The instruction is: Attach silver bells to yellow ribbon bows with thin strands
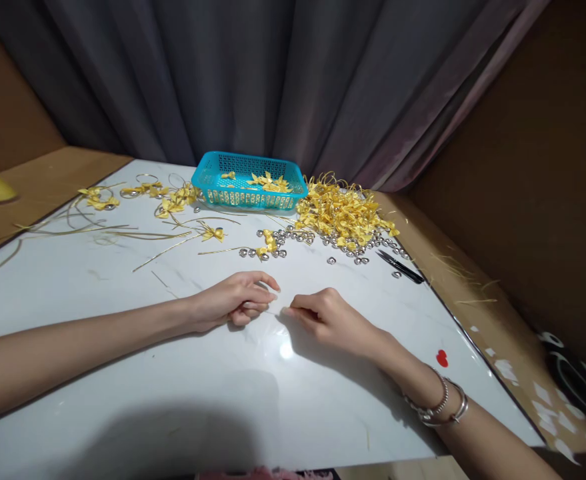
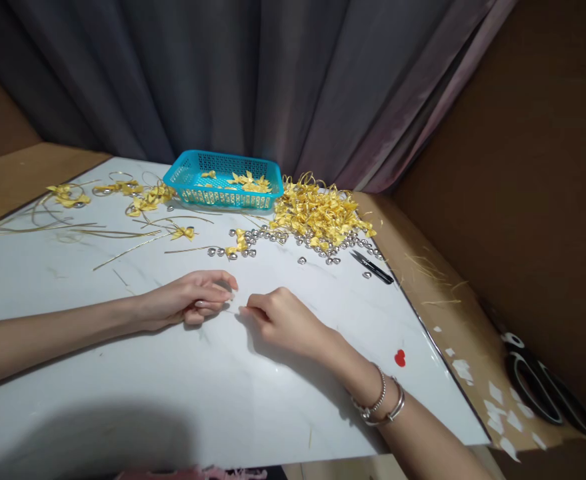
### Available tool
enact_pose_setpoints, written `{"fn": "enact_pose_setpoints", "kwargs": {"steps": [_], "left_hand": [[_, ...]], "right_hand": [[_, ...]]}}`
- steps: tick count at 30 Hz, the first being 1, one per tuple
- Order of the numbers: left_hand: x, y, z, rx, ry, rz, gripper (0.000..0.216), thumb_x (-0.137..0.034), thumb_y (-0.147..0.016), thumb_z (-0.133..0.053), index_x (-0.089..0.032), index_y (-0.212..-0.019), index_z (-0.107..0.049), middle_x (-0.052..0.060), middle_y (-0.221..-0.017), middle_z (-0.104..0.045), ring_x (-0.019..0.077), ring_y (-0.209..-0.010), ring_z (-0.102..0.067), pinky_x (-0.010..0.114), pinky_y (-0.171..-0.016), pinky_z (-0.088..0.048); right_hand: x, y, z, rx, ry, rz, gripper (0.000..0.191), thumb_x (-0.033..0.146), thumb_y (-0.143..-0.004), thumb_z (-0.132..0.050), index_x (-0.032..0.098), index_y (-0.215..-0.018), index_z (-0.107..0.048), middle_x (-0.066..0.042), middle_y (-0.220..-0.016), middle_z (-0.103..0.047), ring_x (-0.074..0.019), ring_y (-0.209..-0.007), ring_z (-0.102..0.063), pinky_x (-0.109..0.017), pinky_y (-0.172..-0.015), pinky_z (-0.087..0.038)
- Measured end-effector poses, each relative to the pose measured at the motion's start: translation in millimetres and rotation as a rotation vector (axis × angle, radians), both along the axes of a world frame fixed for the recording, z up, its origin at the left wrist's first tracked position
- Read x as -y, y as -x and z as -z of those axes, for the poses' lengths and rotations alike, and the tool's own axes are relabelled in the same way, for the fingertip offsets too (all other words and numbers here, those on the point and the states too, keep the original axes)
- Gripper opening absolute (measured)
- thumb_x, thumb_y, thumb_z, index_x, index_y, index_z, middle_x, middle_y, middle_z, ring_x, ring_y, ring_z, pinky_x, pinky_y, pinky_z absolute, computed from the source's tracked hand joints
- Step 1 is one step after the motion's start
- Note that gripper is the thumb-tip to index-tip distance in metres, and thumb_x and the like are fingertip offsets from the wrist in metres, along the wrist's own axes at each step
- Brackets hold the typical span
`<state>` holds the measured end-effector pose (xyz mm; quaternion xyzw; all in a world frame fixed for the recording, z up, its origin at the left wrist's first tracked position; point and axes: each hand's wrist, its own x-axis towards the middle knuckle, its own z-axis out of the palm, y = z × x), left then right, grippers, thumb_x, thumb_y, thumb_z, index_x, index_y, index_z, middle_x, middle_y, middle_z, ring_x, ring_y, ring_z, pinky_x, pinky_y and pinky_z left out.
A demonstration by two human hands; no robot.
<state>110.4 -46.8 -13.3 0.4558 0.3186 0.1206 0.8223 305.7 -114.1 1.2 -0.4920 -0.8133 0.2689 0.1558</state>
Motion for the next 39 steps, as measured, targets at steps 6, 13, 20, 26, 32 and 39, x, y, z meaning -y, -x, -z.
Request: {"fn": "enact_pose_setpoints", "kwargs": {"steps": [6, 13, 20, 26, 32, 39], "left_hand": [[-3, 0, 0.3, 0.034, -0.003, -0.063, 0.019, -0.016, -0.078, -0.061, -0.02, -0.085, -0.045, -0.011, -0.051, -0.019, 0.0042, -0.044, -0.009, 0.014, -0.036, -0.007], [-5, 0, -1.7, 0.034, 0.006, -0.079, 0.02, -0.015, -0.079, -0.06, -0.021, -0.083, -0.041, -0.012, -0.051, -0.017, 0.0043, -0.044, -0.007, 0.014, -0.037, -0.006], [-3, 3, -0.5, 0.051, 0.0, -0.029, 0.025, -0.013, -0.079, -0.061, -0.023, -0.083, -0.038, -0.012, -0.052, -0.017, 0.0047, -0.045, -0.006, 0.014, -0.037, -0.006], [-2, 2, -0.3, 0.057, -0.012, -0.017, 0.025, -0.015, -0.079, -0.061, -0.023, -0.083, -0.038, -0.011, -0.052, -0.017, 0.0053, -0.046, -0.007, 0.014, -0.037, -0.006], [-3, 3, 2.1, 0.073, -0.039, 0.004, 0.026, -0.017, -0.079, -0.062, -0.023, -0.082, -0.038, -0.011, -0.052, -0.018, 0.0053, -0.046, -0.007, 0.013, -0.038, -0.007], [0, 1, 4.5, 0.113, -0.087, 0.098, 0.028, -0.02, -0.079, -0.061, -0.024, -0.079, -0.033, -0.013, -0.047, -0.018, 0.0054, -0.042, -0.007, 0.015, -0.037, -0.009]], "right_hand": [[-9, -12, -5.0, -0.114, 0.235, -0.005, 0.033, 0.028, -0.089, -0.047, 0.014, -0.062, -0.057, 0.002, -0.051, -0.05, -0.0059, -0.046, -0.035, -0.021, -0.048, -0.028], [-17, -24, -1.8, -0.246, 0.385, -0.063, 0.037, 0.032, -0.087, -0.052, 0.013, -0.055, -0.055, 0.003, -0.048, -0.048, -0.0058, -0.045, -0.037, -0.021, -0.047, -0.029], [-20, -29, 4.7, -0.247, 0.393, -0.188, 0.037, 0.03, -0.088, -0.049, 0.013, -0.055, -0.052, 0.003, -0.048, -0.046, -0.0057, -0.045, -0.035, -0.021, -0.046, -0.028], [-19, -27, 6.2, -0.215, 0.313, -0.232, 0.026, 0.024, -0.083, -0.048, 0.013, -0.061, -0.054, 0.005, -0.05, -0.039, -0.0052, -0.046, -0.028, -0.021, -0.044, -0.023], [-18, -26, 5.4, -0.199, 0.307, -0.243, 0.021, 0.018, -0.078, -0.047, 0.015, -0.057, -0.049, 0.006, -0.049, -0.032, -0.0058, -0.046, -0.024, -0.021, -0.044, -0.021], [-17, -25, -1.8, -0.257, 0.469, -0.246, 0.032, 0.019, -0.079, -0.05, 0.017, -0.048, -0.04, 0.006, -0.046, -0.031, -0.0063, -0.045, -0.024, -0.024, -0.044, -0.021]]}}
